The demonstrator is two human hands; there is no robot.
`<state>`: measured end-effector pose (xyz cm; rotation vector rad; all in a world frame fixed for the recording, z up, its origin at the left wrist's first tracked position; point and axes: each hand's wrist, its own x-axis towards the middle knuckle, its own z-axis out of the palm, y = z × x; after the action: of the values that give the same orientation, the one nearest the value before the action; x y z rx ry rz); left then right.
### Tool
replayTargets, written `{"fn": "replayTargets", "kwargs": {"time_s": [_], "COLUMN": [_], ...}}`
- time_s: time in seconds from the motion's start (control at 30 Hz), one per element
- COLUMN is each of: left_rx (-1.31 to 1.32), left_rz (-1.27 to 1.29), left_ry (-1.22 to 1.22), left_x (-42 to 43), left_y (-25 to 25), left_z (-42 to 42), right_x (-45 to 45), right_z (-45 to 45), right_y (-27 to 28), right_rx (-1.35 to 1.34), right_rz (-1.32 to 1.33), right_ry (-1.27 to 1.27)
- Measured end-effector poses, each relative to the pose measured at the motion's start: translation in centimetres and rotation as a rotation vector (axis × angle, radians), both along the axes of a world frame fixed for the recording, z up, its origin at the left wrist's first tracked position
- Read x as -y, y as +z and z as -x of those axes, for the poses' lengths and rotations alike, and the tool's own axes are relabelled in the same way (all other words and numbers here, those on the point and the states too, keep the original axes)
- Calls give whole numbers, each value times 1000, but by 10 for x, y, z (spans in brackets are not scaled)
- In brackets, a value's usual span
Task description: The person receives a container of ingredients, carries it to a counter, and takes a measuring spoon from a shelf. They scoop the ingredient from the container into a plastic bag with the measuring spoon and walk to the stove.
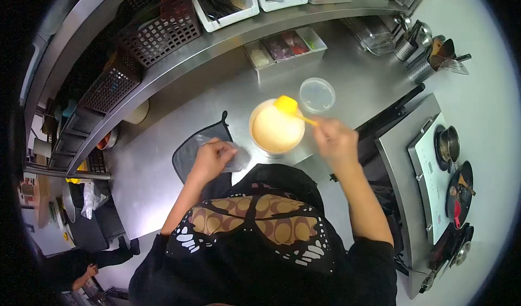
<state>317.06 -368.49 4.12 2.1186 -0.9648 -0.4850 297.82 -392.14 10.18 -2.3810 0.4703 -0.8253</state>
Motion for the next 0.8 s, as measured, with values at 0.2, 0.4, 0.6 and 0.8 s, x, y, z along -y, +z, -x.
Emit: {"fn": "replayTargets", "kwargs": {"time_s": [0.2,0.4,0.6,0.8], "left_rx": [-1,16,-11,-168], "left_rz": [86,113,59,-16], "left_ry": [-104,-103,-100,-75], "left_x": [39,46,50,54], "left_y": [4,2,-5,1], "left_z": [13,14,5,-5], "right_x": [-34,-33,-26,-36], "right_z": [2,-10,-19,-33], "right_y": [-11,-4,5,8], "right_rx": [-380,-371,-448,-665], "right_rz": [628,776,857,943], "right_ry": [103,199,239,214]}}
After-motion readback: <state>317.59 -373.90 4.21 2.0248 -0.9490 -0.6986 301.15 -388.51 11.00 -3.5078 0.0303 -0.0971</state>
